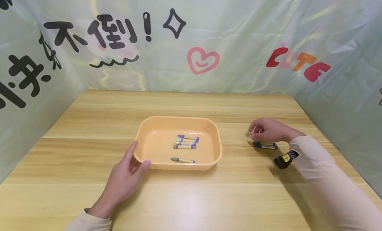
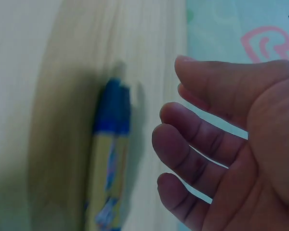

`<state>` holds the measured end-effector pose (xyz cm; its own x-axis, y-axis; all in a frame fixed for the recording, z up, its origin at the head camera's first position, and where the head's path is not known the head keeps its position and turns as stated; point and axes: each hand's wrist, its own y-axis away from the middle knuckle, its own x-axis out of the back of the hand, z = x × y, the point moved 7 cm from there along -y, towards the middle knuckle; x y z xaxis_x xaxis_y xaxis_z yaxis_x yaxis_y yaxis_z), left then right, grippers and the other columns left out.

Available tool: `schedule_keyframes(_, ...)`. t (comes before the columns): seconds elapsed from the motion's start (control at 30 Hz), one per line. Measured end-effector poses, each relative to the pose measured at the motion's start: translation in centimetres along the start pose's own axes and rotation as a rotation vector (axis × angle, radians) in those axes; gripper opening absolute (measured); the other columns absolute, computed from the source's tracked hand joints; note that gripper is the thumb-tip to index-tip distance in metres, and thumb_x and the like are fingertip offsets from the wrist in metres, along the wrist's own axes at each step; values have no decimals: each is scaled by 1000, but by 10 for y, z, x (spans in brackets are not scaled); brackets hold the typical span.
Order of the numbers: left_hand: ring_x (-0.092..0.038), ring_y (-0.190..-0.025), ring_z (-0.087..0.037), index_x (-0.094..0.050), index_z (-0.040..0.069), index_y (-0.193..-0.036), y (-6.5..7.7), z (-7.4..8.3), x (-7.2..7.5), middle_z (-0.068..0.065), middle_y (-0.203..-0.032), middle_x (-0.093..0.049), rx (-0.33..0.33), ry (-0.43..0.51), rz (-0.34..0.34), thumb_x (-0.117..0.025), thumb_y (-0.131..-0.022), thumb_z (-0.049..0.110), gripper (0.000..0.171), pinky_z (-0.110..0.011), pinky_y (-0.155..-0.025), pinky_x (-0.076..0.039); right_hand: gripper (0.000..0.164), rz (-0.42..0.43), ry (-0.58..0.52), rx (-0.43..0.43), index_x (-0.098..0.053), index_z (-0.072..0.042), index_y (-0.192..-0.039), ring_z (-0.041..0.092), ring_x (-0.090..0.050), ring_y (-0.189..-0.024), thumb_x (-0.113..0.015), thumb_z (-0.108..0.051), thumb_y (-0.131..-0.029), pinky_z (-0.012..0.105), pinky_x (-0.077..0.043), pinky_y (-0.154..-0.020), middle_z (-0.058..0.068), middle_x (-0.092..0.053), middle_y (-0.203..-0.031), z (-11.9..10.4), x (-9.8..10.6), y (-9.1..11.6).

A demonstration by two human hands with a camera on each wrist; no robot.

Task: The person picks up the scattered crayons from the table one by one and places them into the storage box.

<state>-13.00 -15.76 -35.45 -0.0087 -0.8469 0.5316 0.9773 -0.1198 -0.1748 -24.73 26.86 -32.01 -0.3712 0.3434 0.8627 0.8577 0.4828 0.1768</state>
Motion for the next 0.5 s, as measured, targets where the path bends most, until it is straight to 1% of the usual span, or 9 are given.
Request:
schedule_keyframes(0.07,-54,-120,-38,-15,7,-155,0,0,0,-25,-145,-40,-2,-1,0,-60,-97,37,79,-36,-94,-48,21,4,8,-9,-64,-2,-102,15,-61,-79,-71,-18,-91,33,-54,-68,-1,-63,-85,7,-1,4)
schedule_keyframes(0.2,-54,-120,-39,-15,7,-155,-1,0,-1,-26,-144,-40,-8,-2,-4,-59,-97,37,79,-37,-94,-49,18,20,27,-43,-65,-4,-98,17,-62,-85,-73,-18,-89,36,-55,-74,-1,-64,-90,20,-2,13)
schedule_keyframes(0.27,-54,-119,-39,-15,6,-155,-1,-1,-1,-26,-144,-40,-10,-3,-6,-59,-97,38,79,-37,-94,-49,17,9,26,-66,-66,-4,-97,19,-63,-87,-72,-18,-89,36,-55,-75,0,-65,-91,26,-4,17)
schedule_keyframes(0.4,-54,-119,-39,-16,6,-155,-1,-1,-1,-25,-144,-40,-12,-7,-3,-59,-97,37,79,-38,-94,-49,14,-25,6,-97,-67,-5,-95,18,-61,-82,-71,-17,-90,31,-54,-68,-1,-65,-87,35,-7,23)
schedule_keyframes(0.5,-54,-119,-39,-15,7,-155,-1,-1,-1,-25,-145,-40,-4,-9,-2,-59,-98,37,79,-38,-94,-49,9,-37,-25,-93,-68,-6,-91,16,-56,-74,-71,-14,-90,26,-50,-61,-2,-64,-82,39,-10,24)
